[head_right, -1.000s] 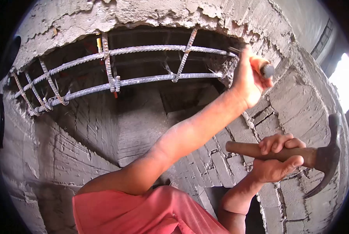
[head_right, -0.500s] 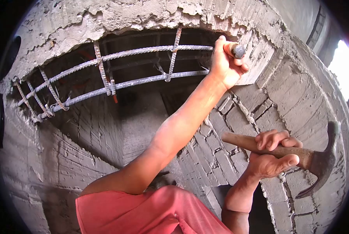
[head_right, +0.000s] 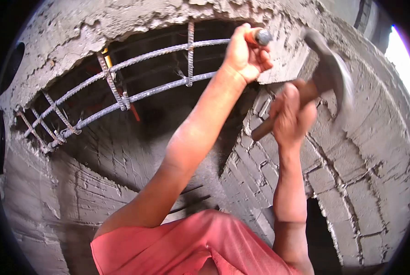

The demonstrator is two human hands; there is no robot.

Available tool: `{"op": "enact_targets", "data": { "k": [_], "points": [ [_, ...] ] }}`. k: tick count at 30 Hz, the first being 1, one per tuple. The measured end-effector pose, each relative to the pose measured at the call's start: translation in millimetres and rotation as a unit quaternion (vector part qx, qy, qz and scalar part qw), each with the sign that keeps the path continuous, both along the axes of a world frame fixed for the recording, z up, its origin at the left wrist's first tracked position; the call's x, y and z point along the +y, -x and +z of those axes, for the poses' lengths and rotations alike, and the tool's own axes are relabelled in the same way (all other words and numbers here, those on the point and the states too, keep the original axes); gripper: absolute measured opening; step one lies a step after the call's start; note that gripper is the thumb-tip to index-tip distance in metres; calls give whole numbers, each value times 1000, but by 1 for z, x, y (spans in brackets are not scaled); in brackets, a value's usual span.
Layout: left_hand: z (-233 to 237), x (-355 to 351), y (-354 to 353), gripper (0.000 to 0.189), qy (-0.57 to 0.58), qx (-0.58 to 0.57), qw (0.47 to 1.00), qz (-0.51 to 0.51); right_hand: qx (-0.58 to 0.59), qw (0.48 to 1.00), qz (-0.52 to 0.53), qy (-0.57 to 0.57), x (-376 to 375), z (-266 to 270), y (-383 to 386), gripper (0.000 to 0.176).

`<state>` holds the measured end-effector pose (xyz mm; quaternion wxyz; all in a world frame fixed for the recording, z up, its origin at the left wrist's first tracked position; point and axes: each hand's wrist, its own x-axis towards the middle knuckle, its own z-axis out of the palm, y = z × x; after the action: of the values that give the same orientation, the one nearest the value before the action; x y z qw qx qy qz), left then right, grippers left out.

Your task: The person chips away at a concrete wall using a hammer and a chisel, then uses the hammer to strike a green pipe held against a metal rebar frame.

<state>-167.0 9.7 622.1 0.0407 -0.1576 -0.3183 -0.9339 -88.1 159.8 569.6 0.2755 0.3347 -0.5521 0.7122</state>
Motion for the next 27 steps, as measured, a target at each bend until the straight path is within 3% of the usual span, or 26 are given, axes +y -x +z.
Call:
{"op": "enact_targets", "data": {
  "k": [3, 8, 10, 12, 13, 16, 17, 18, 20, 21, 24, 27],
  "points": [
    [1, -6, -5, 48, 63, -31, 998, 3, -127, 988, 74, -54, -4, 4, 13, 35],
    [-2, -6, -37, 52, 253, -26, 926, 279, -204, 953, 215, -62, -7, -8, 30, 41],
    [-14, -7, -32, 45, 321, 36, 770, 549, -206, 944, 249, -60, -6, -14, 36, 41],
    [-26, -18, -29, 34, 314, 225, 681, 621, -213, 934, 280, -53, -4, -14, 39, 41],
    [-21, -21, -35, 42, 380, 325, 553, 666, -222, 924, 310, -29, -4, -14, 39, 34],
    [-8, -16, -34, 49, 486, 350, 490, 634, -246, 890, 384, -1, -2, -20, 47, 31],
    [-8, -18, -22, 51, 509, 336, 521, 597, -249, 884, 395, 8, -1, -26, 50, 30],
    [-2, -15, -20, 35, 503, 330, 565, 564, -255, 880, 400, 7, 3, -32, 54, 30],
    [3, -10, -7, 23, 405, 349, 640, 551, -267, 886, 372, 78, 10, -49, 55, 28],
    [4, -21, -3, 13, 409, 376, 615, 559, -263, 869, 400, 128, 17, -63, 58, 23],
    [26, -11, -24, 18, 205, 381, 658, 616, -333, 834, 392, 199, 53, -118, 65, 16],
    [45, 7, -65, 19, 111, 372, 621, 681, -397, 870, 248, 152, 91, -170, 63, 20]
  ]
}}
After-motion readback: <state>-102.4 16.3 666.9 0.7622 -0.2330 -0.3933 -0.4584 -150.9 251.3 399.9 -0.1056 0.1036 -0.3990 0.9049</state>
